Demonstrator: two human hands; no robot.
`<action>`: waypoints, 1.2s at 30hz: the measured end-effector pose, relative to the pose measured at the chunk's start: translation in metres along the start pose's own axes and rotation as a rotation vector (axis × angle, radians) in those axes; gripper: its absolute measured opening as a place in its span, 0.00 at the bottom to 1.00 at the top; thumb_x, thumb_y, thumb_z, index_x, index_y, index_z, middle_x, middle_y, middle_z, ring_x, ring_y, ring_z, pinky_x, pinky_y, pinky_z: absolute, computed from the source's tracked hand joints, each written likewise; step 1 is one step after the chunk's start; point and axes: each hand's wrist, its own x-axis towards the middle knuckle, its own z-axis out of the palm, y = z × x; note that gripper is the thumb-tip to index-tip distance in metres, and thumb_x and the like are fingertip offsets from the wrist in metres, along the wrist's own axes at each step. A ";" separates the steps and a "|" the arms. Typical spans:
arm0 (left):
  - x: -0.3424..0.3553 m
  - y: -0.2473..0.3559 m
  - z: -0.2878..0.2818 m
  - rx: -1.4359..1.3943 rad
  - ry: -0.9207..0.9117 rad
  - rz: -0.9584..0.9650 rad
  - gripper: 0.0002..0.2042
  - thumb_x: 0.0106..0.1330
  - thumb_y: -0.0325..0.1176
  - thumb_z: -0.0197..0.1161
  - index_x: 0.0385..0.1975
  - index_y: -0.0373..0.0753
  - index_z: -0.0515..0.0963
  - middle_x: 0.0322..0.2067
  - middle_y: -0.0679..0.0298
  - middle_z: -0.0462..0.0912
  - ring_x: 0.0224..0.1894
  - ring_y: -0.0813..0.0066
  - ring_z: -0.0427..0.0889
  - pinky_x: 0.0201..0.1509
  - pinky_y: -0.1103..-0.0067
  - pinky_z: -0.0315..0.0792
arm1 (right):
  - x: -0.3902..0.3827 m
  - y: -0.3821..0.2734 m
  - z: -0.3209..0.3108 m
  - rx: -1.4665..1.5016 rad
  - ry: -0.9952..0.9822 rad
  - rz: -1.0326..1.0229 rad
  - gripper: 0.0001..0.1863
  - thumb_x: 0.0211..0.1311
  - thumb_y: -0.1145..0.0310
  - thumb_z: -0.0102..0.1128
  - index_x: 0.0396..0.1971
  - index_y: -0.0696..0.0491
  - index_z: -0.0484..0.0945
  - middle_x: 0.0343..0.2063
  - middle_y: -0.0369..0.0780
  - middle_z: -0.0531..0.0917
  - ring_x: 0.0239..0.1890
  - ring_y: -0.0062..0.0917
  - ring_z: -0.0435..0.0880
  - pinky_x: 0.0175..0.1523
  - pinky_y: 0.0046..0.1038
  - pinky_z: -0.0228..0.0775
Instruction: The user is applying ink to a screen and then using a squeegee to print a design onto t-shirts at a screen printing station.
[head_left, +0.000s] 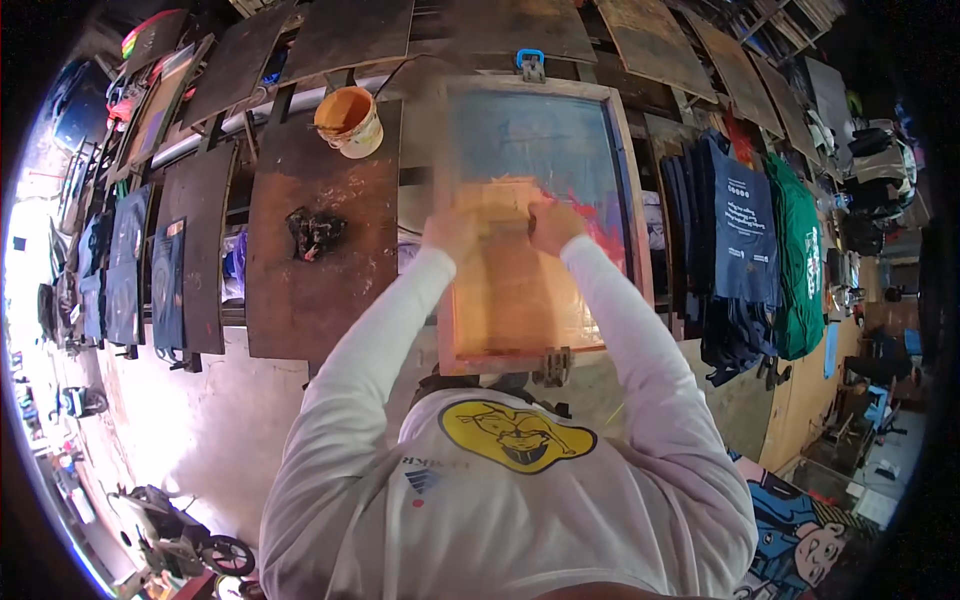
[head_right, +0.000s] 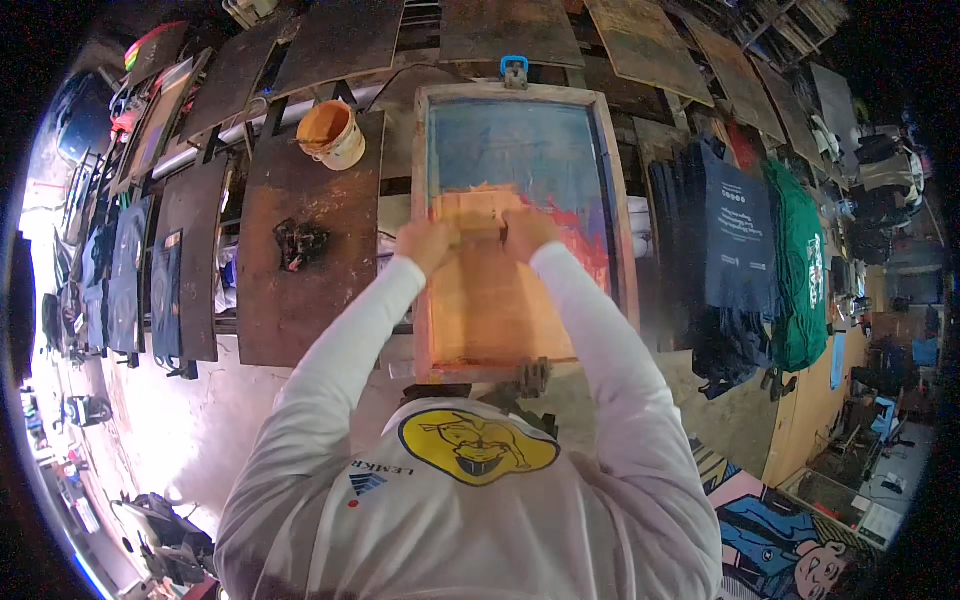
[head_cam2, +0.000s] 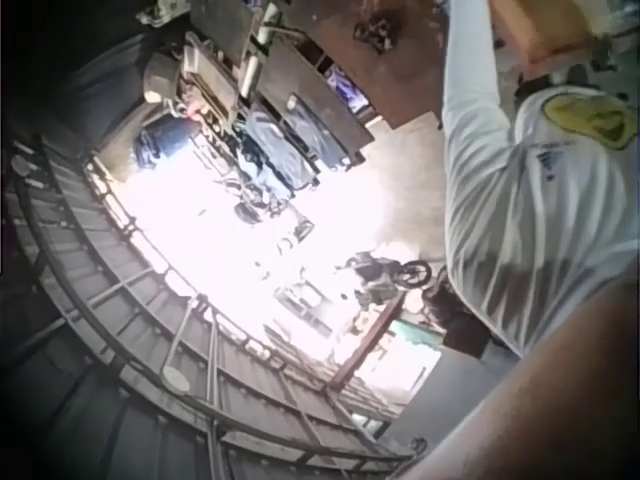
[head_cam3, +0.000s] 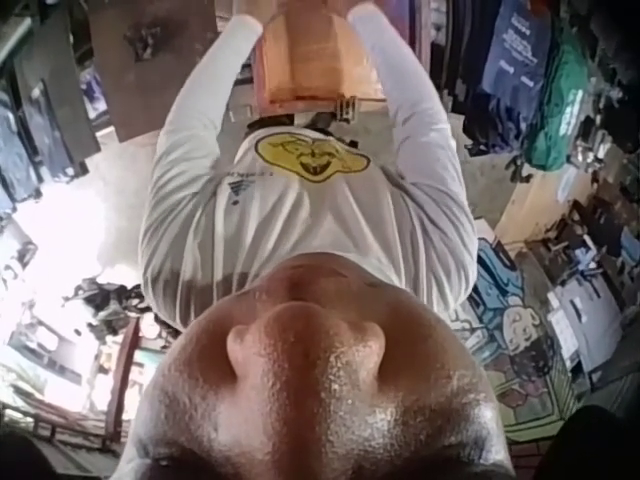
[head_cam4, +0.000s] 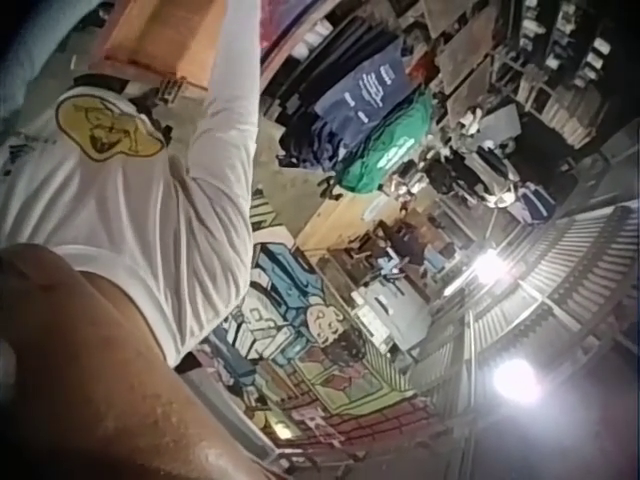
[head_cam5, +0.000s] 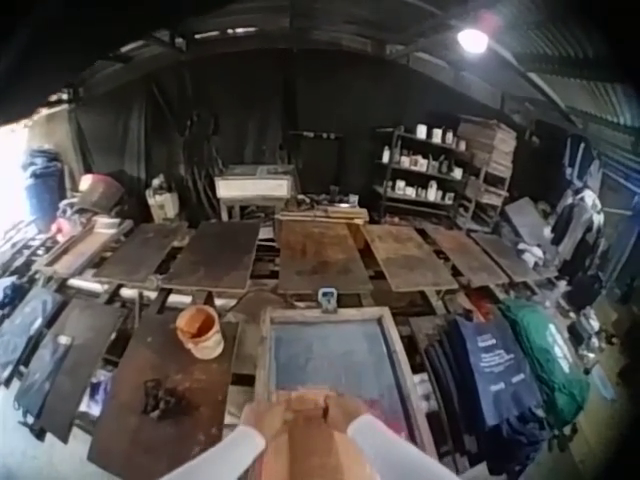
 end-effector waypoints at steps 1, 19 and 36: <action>-0.020 0.013 -0.006 0.423 -0.114 0.101 0.20 0.56 0.53 0.67 0.33 0.41 0.84 0.32 0.52 0.85 0.37 0.53 0.86 0.41 0.63 0.80 | -0.021 -0.002 0.000 0.009 -0.032 -0.016 0.07 0.52 0.67 0.58 0.28 0.52 0.81 0.28 0.50 0.85 0.35 0.47 0.85 0.42 0.46 0.77; 0.080 0.046 -0.065 0.676 -0.102 0.205 0.33 0.55 0.70 0.60 0.33 0.40 0.84 0.35 0.51 0.86 0.39 0.49 0.85 0.44 0.60 0.78 | 0.094 0.019 -0.024 0.024 -0.005 0.056 0.08 0.52 0.65 0.59 0.32 0.47 0.84 0.36 0.47 0.86 0.40 0.46 0.84 0.46 0.44 0.76; 0.037 0.042 -0.070 0.599 -0.145 0.292 0.34 0.54 0.70 0.61 0.36 0.39 0.84 0.32 0.51 0.86 0.38 0.51 0.85 0.43 0.61 0.78 | 0.052 0.000 -0.046 -0.014 -0.200 -0.005 0.10 0.54 0.62 0.60 0.33 0.47 0.85 0.37 0.47 0.86 0.42 0.43 0.85 0.49 0.43 0.77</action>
